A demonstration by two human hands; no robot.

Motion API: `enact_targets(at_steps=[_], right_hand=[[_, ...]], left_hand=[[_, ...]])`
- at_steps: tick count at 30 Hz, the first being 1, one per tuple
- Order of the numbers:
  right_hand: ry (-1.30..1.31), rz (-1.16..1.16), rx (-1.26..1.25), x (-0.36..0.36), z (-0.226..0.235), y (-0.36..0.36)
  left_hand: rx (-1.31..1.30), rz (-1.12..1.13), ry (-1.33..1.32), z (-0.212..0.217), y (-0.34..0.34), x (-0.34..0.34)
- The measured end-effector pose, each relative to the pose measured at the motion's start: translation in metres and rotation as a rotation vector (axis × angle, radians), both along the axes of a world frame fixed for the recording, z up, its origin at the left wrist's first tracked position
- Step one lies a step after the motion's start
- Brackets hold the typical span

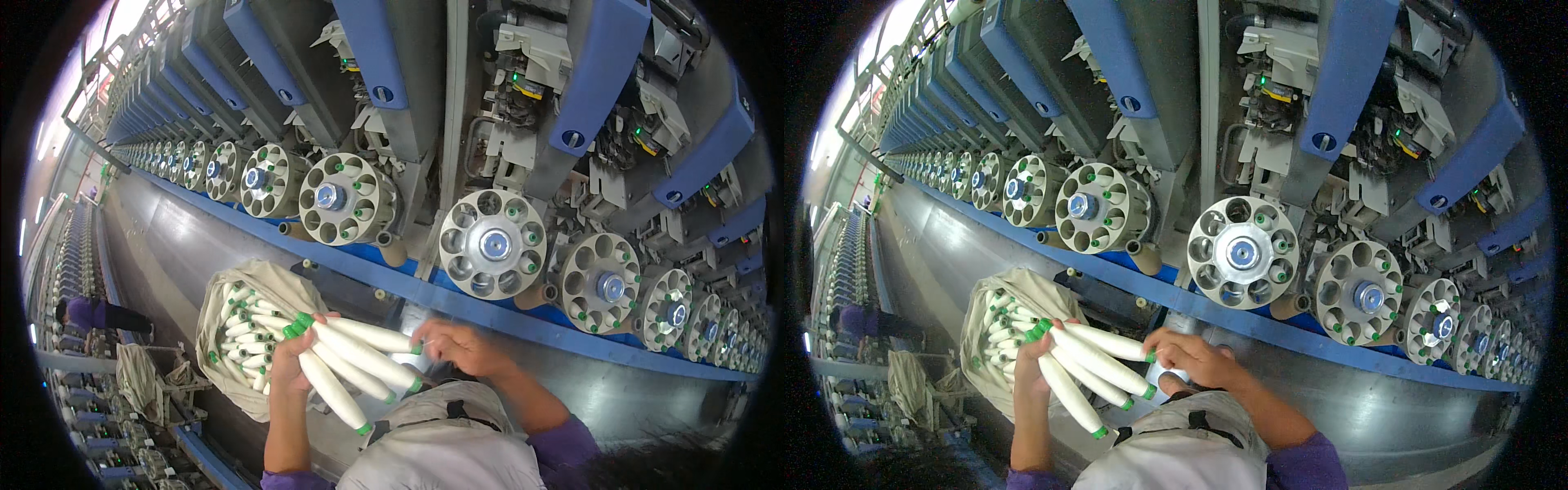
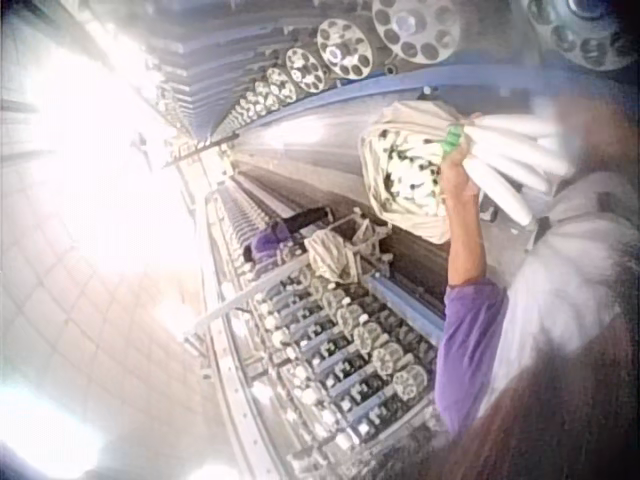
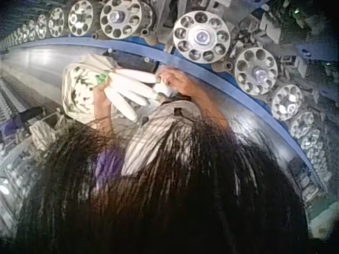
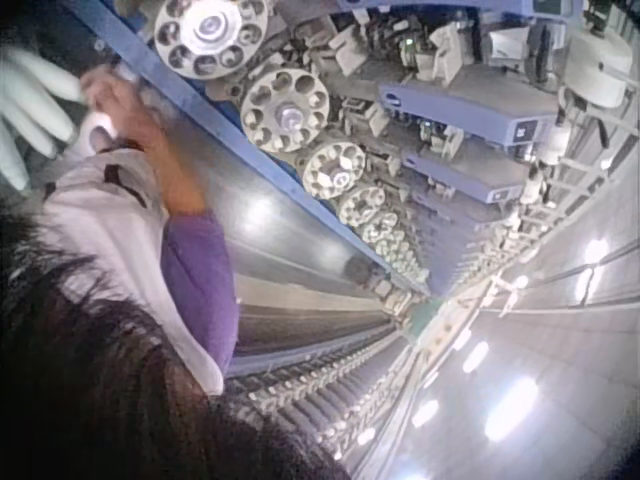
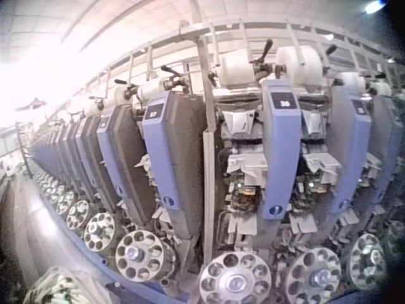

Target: The person repeatedly picks white cylindrical spools with green ends from a large sack and places them into slots on rotating circular fixtures along a production line. The person works along the line, refilling the fixtures as they rotate.

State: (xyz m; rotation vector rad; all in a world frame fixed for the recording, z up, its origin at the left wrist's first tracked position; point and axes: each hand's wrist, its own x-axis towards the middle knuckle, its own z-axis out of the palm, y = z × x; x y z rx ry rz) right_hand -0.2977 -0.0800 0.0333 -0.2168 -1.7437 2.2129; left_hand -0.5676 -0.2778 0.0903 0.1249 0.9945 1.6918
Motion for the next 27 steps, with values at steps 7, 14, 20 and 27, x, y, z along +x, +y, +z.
enact_targets(at_steps=[7, 14, 20, 27], right_hand=[[0.325, -0.067, -0.836, 0.021, -0.024, 0.008], [-0.199, -0.244, 0.053, 0.044, 0.007, 0.008], [-0.091, 0.034, -0.127, 0.041, -0.034, -0.014], [-0.048, -0.337, -0.593, 0.098, -0.03, 0.058]], left_hand=[[-0.091, 0.142, -0.237, -0.029, 0.012, 0.035], [-0.17, 0.376, -0.296, -0.057, 0.013, 0.039], [-0.186, 0.408, -0.294, -0.068, 0.014, 0.053], [-0.073, 0.353, -0.131, -0.044, 0.008, 0.05]])
